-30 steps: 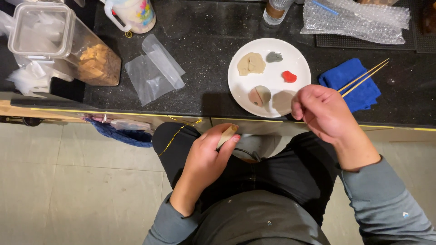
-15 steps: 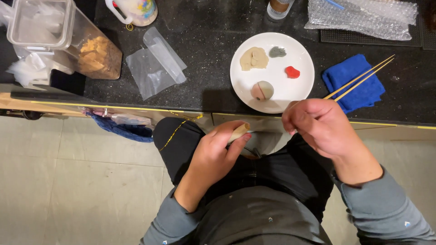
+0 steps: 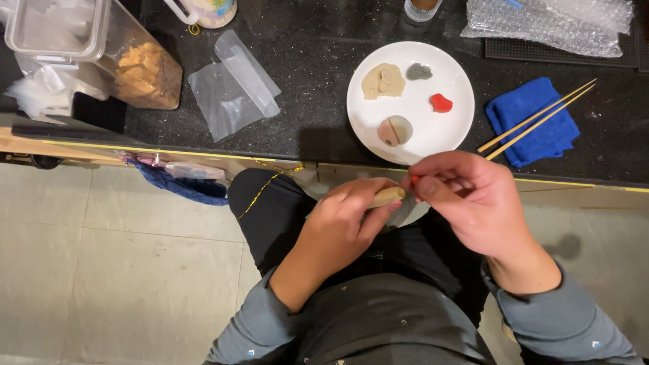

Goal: Shaping a small piece of dough into a decorative pastry, adding a red dough accent and using a wooden tool to refine the shape.

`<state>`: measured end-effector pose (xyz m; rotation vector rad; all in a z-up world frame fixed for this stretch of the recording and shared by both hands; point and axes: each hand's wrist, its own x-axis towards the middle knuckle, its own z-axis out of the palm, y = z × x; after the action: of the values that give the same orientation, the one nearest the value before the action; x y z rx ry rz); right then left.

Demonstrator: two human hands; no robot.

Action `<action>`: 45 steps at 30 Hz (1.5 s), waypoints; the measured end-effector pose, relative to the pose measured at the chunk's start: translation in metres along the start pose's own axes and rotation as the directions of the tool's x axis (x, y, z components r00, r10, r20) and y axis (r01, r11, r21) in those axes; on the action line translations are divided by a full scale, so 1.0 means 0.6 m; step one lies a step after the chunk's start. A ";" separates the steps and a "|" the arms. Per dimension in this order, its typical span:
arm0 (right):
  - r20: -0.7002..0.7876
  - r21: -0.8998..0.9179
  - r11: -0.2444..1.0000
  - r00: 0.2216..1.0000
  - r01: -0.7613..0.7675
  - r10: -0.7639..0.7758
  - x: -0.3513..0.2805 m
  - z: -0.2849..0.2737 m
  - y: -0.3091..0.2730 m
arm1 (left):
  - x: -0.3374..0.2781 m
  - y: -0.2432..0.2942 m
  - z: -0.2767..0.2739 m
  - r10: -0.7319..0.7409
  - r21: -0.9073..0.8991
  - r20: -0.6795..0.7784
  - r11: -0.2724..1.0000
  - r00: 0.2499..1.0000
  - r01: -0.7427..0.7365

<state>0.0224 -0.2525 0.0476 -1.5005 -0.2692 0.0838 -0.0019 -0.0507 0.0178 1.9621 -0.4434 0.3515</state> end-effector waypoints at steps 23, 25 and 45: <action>0.098 -0.301 0.921 0.969 0.248 -0.229 -0.009 0.009 -0.044 | 0.013 0.024 -0.010 0.232 0.200 0.004 0.953 0.973 -0.228; 0.134 -0.428 0.854 0.956 0.294 -0.262 -0.015 0.022 -0.073 | 0.011 0.031 -0.017 0.173 0.191 0.079 0.964 0.982 -0.185; -0.016 -0.309 0.950 0.999 0.037 -0.045 -0.054 0.037 -0.096 | 0.000 0.035 -0.021 0.176 0.172 0.089 0.967 0.980 -0.189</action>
<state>-0.0203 -0.2422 0.1018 -1.8049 -0.3049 -0.0101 -0.0119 -0.0473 0.0397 2.1205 -0.6619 0.4513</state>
